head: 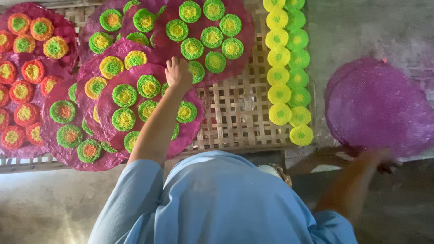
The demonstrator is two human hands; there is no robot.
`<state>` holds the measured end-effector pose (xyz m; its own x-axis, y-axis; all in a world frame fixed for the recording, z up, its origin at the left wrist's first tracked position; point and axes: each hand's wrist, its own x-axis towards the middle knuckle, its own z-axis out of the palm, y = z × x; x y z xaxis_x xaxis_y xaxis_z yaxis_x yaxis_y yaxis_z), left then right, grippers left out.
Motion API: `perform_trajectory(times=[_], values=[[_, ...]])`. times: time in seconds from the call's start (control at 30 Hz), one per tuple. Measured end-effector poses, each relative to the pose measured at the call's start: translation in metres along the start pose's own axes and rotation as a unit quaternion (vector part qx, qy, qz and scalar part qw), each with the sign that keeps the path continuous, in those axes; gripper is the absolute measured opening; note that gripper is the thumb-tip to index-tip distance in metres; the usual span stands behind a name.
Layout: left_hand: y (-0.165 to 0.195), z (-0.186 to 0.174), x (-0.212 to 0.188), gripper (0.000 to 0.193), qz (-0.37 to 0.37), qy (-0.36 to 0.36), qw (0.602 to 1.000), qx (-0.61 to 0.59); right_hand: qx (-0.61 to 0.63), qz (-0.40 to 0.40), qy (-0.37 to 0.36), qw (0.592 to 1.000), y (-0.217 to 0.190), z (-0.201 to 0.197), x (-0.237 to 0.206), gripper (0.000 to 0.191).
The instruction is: The person lifts round green, yellow, and orange rice cakes off pink and purple plastic sheets and places them one at a time onto a slatted bamboo rack, arranging them in tight rows by color. They occasionally reposition the plastic sheets to reach cakes underneath and continue filling the rack rows.
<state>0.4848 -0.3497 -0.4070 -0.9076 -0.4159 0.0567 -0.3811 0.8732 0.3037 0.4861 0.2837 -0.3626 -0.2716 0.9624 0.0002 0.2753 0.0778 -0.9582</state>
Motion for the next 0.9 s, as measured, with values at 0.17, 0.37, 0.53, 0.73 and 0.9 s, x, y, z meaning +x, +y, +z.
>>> perform_trajectory(times=[0.17, 0.37, 0.53, 0.73, 0.9], values=[[-0.008, 0.005, 0.006, 0.034, -0.056, -0.079, 0.981, -0.17, -0.035, -0.269, -0.077, 0.96, 0.06, 0.025, -0.136, 0.042], [0.027, 0.008, -0.048, 0.033, 0.155, -0.101, 0.927, -0.327, 0.042, -0.129, -0.734, 0.665, 0.099, 0.066, -0.324, 0.048], [0.05, 0.002, -0.139, 0.051, 0.294, -0.245, 0.835, -0.396, 0.104, -0.009, -0.771, 0.628, 0.106, 0.031, -0.3, 0.047], [0.012, 0.008, -0.154, 0.039, 0.274, -0.201, 0.87, -0.357, -0.073, -0.322, -0.584, 0.742, 0.114, -0.041, -0.239, 0.043], [-0.028, 0.016, -0.133, 0.032, 0.201, -0.191, 0.912, -0.302, -0.185, -0.46, -0.45, 0.743, 0.099, -0.059, -0.237, 0.045]])
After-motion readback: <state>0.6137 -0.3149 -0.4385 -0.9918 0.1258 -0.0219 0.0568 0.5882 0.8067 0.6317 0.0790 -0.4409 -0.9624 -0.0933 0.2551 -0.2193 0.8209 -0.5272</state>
